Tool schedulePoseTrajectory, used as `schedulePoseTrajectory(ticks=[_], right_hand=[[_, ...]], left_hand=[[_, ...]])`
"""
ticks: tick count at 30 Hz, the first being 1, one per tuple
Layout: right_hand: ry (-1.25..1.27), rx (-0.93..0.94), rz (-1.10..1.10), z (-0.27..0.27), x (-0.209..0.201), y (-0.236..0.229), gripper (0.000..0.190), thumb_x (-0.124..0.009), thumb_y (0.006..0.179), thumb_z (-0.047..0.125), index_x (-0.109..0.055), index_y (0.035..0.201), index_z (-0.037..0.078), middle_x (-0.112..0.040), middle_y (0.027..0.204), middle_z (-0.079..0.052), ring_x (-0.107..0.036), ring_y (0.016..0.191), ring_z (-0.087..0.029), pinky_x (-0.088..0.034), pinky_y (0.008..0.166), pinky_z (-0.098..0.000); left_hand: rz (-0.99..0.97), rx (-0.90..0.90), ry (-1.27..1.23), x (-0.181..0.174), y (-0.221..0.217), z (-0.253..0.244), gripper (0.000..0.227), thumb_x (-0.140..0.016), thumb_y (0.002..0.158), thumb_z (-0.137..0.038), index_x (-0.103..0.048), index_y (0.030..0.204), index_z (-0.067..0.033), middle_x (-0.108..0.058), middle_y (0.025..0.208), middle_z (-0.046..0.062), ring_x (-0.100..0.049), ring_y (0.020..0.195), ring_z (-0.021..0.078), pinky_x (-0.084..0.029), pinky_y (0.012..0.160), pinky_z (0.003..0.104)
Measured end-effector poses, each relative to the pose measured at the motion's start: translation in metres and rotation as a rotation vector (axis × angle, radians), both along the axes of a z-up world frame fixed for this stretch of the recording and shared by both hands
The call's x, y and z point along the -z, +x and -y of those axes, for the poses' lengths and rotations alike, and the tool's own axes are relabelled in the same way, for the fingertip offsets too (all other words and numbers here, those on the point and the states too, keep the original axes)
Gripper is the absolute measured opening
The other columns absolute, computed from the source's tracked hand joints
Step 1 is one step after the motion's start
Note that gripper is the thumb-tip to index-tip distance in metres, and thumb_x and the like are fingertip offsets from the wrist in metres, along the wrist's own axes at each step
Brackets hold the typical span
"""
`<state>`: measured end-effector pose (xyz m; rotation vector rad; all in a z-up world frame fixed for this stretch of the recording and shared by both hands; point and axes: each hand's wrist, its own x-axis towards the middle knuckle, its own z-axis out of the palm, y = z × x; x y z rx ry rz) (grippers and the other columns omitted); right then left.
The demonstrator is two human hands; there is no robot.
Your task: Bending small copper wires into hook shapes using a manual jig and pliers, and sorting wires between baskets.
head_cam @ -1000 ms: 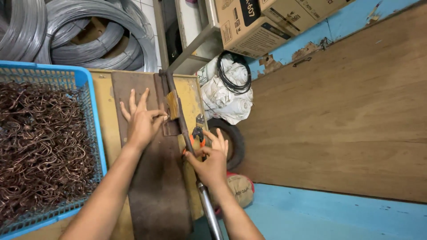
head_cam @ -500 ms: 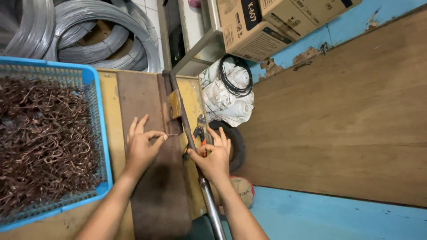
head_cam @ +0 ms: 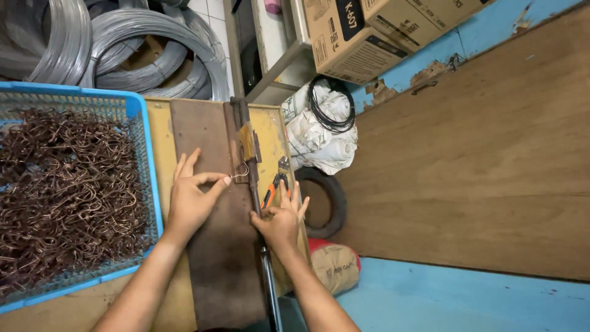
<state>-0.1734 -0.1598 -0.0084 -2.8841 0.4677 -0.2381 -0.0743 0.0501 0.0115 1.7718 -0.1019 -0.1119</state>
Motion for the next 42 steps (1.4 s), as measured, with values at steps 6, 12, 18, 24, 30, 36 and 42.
schedulePoseTrajectory(ticks=[6, 12, 18, 24, 30, 36, 42], right_hand=[[0.041, 0.045, -0.025, 0.0, 0.0, -0.001, 0.018, -0.087, 0.069, 0.041, -0.08, 0.07, 0.024, -0.048, 0.158, -0.006, -0.02, 0.156, -0.034, 0.0, 0.12, -0.0653], [0.442, 0.019, 0.122, -0.031, -0.078, 0.013, 0.04, -0.083, 0.085, 0.034, -0.073, 0.119, 0.015, -0.041, 0.156, -0.024, -0.037, 0.146, -0.045, -0.032, 0.118, -0.0567], [1.463, -0.211, -0.044, -0.096, -0.049, 0.043, 0.042, -0.066, 0.099, 0.007, -0.058, 0.139, -0.001, -0.068, 0.123, -0.029, -0.075, 0.098, -0.036, -0.065, 0.081, -0.0411], [1.526, -0.304, -0.188, -0.179, 0.0, 0.09, 0.05, -0.071, 0.098, 0.008, -0.052, 0.141, -0.006, -0.07, 0.098, -0.031, -0.075, 0.078, -0.033, -0.066, 0.063, -0.0373], [1.349, -0.35, -0.19, -0.223, 0.027, 0.116, 0.033, -0.07, 0.098, 0.01, -0.062, 0.125, -0.008, -0.07, 0.085, -0.028, -0.074, 0.065, -0.032, -0.065, 0.054, -0.0341], [0.378, -0.582, 0.001, -0.22, 0.009, 0.126, 0.02, -0.081, 0.085, 0.039, -0.082, 0.101, 0.028, -0.075, 0.088, -0.003, -0.075, 0.088, -0.028, -0.061, 0.077, -0.0376], [0.45, -0.62, 0.16, -0.24, -0.027, 0.13, 0.014, -0.079, 0.088, 0.023, -0.081, 0.099, 0.015, -0.075, 0.084, -0.011, -0.075, 0.083, -0.032, -0.06, 0.071, -0.0391]], left_hand=[[0.011, 0.009, 0.009, -0.005, 0.0, -0.001, 0.014, -0.081, 0.083, -0.029, -0.083, 0.095, -0.0233, -0.047, 0.156, 0.019, -0.029, 0.148, 0.0499, -0.024, 0.122, 0.056], [-0.028, 0.058, -0.038, -0.002, -0.014, -0.016, 0.013, -0.081, 0.082, -0.027, -0.084, 0.093, -0.0222, -0.052, 0.154, 0.014, -0.046, 0.138, 0.0466, -0.037, 0.115, 0.055], [0.142, -0.037, 0.068, 0.013, -0.037, -0.081, 0.013, -0.086, 0.077, -0.026, -0.084, 0.09, -0.0249, -0.065, 0.139, 0.009, -0.068, 0.115, 0.0377, -0.054, 0.095, 0.05], [0.261, -0.146, 0.521, 0.003, -0.04, -0.175, 0.012, -0.077, 0.084, -0.026, -0.082, 0.095, -0.0294, -0.069, 0.13, -0.002, -0.07, 0.11, 0.0298, -0.056, 0.093, 0.044], [0.316, -0.234, 0.697, 0.042, -0.023, -0.209, 0.015, -0.076, 0.085, -0.034, -0.08, 0.1, -0.0351, -0.069, 0.13, -0.01, -0.057, 0.134, 0.0176, -0.039, 0.114, 0.044], [0.188, 0.027, 0.862, 0.01, -0.029, -0.203, 0.063, -0.062, 0.092, -0.055, -0.061, 0.14, -0.0149, -0.052, 0.153, 0.014, -0.037, 0.15, 0.0349, -0.025, 0.118, 0.065], [0.262, -0.117, 0.629, -0.013, -0.053, -0.218, 0.055, -0.063, 0.096, -0.04, -0.058, 0.141, -0.008, -0.045, 0.156, 0.02, -0.031, 0.151, 0.0392, -0.013, 0.118, 0.069]])
